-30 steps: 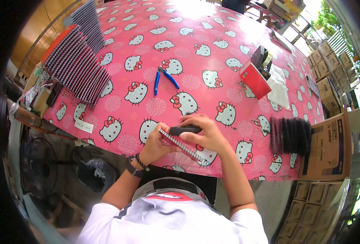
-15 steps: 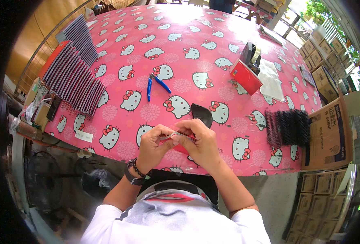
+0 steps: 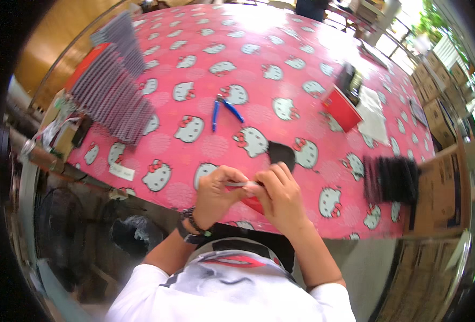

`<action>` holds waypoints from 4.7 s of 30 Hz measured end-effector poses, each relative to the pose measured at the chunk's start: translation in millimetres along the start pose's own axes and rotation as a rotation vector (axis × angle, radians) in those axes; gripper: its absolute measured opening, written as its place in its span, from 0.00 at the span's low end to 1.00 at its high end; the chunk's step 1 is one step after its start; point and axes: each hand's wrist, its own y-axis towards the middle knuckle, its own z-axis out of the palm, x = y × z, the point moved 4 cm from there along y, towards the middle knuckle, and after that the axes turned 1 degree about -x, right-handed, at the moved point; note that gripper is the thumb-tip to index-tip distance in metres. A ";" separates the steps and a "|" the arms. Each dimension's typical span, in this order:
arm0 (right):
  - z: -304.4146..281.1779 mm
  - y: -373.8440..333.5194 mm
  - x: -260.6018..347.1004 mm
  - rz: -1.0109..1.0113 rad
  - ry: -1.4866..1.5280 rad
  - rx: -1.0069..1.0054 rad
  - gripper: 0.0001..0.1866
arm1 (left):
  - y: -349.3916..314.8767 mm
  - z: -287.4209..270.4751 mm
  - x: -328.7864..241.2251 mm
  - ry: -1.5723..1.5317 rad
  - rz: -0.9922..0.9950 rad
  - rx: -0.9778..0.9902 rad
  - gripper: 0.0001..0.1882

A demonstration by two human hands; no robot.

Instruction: The person trims the edges of a stack of red notebooks using blue scissors. They repeatedly align the stack, cut along the edges, and adjust the pile. The person also moves a cardboard box and handles a hairbrush on the table.

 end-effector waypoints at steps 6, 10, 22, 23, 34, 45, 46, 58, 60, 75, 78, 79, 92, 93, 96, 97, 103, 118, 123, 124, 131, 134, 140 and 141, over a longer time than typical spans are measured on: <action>9.7 8.0 8.0 -0.027 -0.029 0.069 0.17 | 5.4 -14.9 1.7 -0.012 -0.001 -0.058 0.18; -6.6 16.3 13.0 -0.083 -0.111 -0.127 0.31 | 22.5 -83.6 -46.1 -0.063 0.346 -0.251 0.16; -40.4 -20.5 -59.6 0.232 -0.027 -0.110 0.14 | 128.5 -381.4 -199.7 1.519 0.066 -0.987 0.23; -46.2 -23.4 -75.8 0.254 -0.034 -0.089 0.13 | 129.3 -381.7 -195.4 1.576 -0.017 -0.925 0.24; -143.2 -38.7 -354.9 0.490 -0.373 -0.790 0.26 | 158.2 -278.9 -179.1 1.589 0.437 -0.376 0.17; -103.1 17.2 -282.4 0.556 0.000 -0.663 0.12 | 92.2 -124.3 -150.5 1.184 0.684 -0.263 0.29; -87.3 14.4 -247.9 0.498 0.154 -0.643 0.10 | 81.6 -104.9 -131.3 0.982 0.637 -0.254 0.31; 31.4 -80.9 -75.7 0.626 0.750 -0.396 0.08 | -3.2 -4.5 55.3 -0.012 -0.208 0.179 0.22; 32.9 -75.2 -72.6 0.623 0.698 -0.432 0.07 | -3.4 10.7 23.4 0.397 0.157 -0.087 0.24; -167.0 -132.8 -252.8 0.596 -0.772 -0.373 0.08 | 3.1 33.0 -4.2 0.852 0.625 0.204 0.14; -177.7 -128.7 -245.6 0.659 -0.796 -0.423 0.08 | 2.8 32.1 -5.3 0.843 0.649 0.182 0.14; -181.9 -128.8 -247.3 0.669 -0.762 -0.455 0.09 | 1.9 29.8 -1.9 0.840 0.648 0.184 0.14; -174.6 -65.7 -175.3 0.357 -0.720 -0.482 0.17 | 11.1 14.0 -1.8 0.824 0.541 0.149 0.09; -157.3 -59.2 -156.6 0.435 -0.563 -0.440 0.17 | 11.9 15.3 -1.3 0.823 0.521 0.142 0.11; -83.8 -45.3 -97.7 0.356 -0.008 -0.130 0.15 | 15.7 18.2 -1.0 0.828 0.479 0.146 0.12; -64.2 -46.2 -88.2 0.359 0.131 0.003 0.14 | 16.8 18.9 -1.9 0.826 0.483 0.172 0.13; -25.3 -44.1 -80.6 0.417 0.432 0.118 0.11 | 18.1 18.0 -2.4 0.827 0.486 0.224 0.13; -31.0 -40.4 -81.7 0.257 0.193 0.057 0.13 | 17.2 18.1 -4.1 0.817 0.513 0.235 0.10; -31.9 -38.9 -78.4 0.199 0.180 0.106 0.13 | 16.5 17.5 -2.5 0.827 0.516 0.224 0.10; -32.7 -39.6 -79.8 0.210 0.154 0.075 0.13 | 16.7 18.0 -3.0 0.827 0.514 0.220 0.10; -30.9 -41.5 -78.6 0.147 0.169 0.111 0.12 | 15.6 17.4 -1.9 0.821 0.519 0.219 0.10; -31.2 -40.8 -78.2 0.121 0.137 0.104 0.12 | 15.9 17.1 -1.6 0.820 0.515 0.215 0.10; -31.8 -42.5 -73.7 0.091 0.176 0.174 0.12 | 16.2 17.5 -3.8 0.814 0.497 0.216 0.09; -33.0 -42.6 -73.0 0.098 0.205 0.194 0.12 | 15.9 17.4 -3.0 0.818 0.493 0.222 0.10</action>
